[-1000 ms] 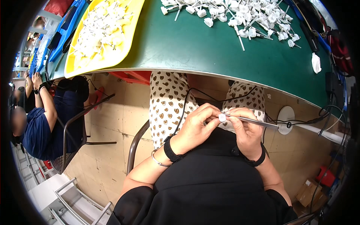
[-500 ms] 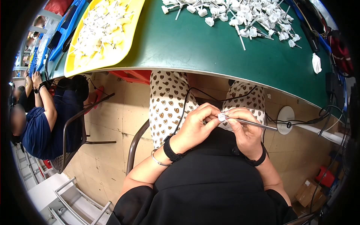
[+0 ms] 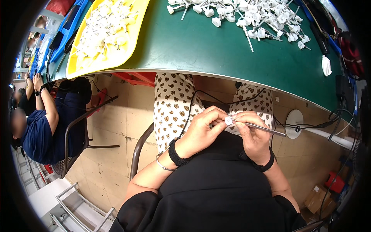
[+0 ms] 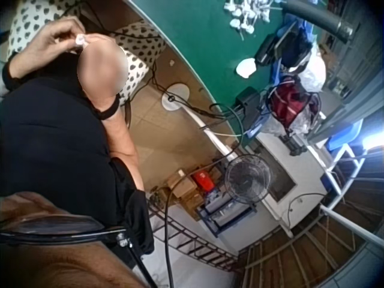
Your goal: The person sits at a green workbench and repeatedly picks up small white plastic components from a pile. Using a metal tool, they manipulate each component individually before placing it back on the table. The process is repetitive and involves handling the items one at a time.
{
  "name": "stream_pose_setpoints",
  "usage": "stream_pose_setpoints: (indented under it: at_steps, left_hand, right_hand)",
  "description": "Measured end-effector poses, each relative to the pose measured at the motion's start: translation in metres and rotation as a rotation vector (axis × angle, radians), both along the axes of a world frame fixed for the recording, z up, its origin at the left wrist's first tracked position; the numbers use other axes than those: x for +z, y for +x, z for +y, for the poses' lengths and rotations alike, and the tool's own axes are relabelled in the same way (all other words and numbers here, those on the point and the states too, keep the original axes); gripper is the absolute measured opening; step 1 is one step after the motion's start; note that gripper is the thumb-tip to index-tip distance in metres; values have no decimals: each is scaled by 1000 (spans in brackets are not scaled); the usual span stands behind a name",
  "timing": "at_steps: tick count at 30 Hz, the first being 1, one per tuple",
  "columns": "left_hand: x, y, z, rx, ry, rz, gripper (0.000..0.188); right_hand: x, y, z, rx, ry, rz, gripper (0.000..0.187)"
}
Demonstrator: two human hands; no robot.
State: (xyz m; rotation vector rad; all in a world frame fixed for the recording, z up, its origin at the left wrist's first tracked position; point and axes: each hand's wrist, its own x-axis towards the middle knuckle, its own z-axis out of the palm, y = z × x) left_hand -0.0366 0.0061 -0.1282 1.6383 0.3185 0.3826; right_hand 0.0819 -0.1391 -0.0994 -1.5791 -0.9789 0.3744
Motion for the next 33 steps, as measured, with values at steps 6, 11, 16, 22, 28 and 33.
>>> stream_pose_setpoints:
  at_steps: [6, 11, 16, 22, 28, 33]
  left_hand:
    - [1, 1, 0, 4, 125, -38, 10]
    - [2, 0, 1, -9, 149, -19, 11]
    - [0, 0, 0, -14, 148, -11, 12]
    - [2, 0, 0, -13, 146, -12, 12]
    - [3, 0, 0, -15, 145, -5, 11]
    - [5, 1, 1, -17, 143, -12, 12]
  right_hand:
    - [1, -5, -1, -35, -2, 193, 10]
    - [1, -5, -2, -41, -27, 171, 10]
    - [-1, -5, -2, -54, -41, 152, 11]
    - [1, -6, -2, -63, -40, 230, 10]
    - [1, -5, -2, -60, -43, 229, 10]
    - [2, -5, -1, -59, -33, 230, 10]
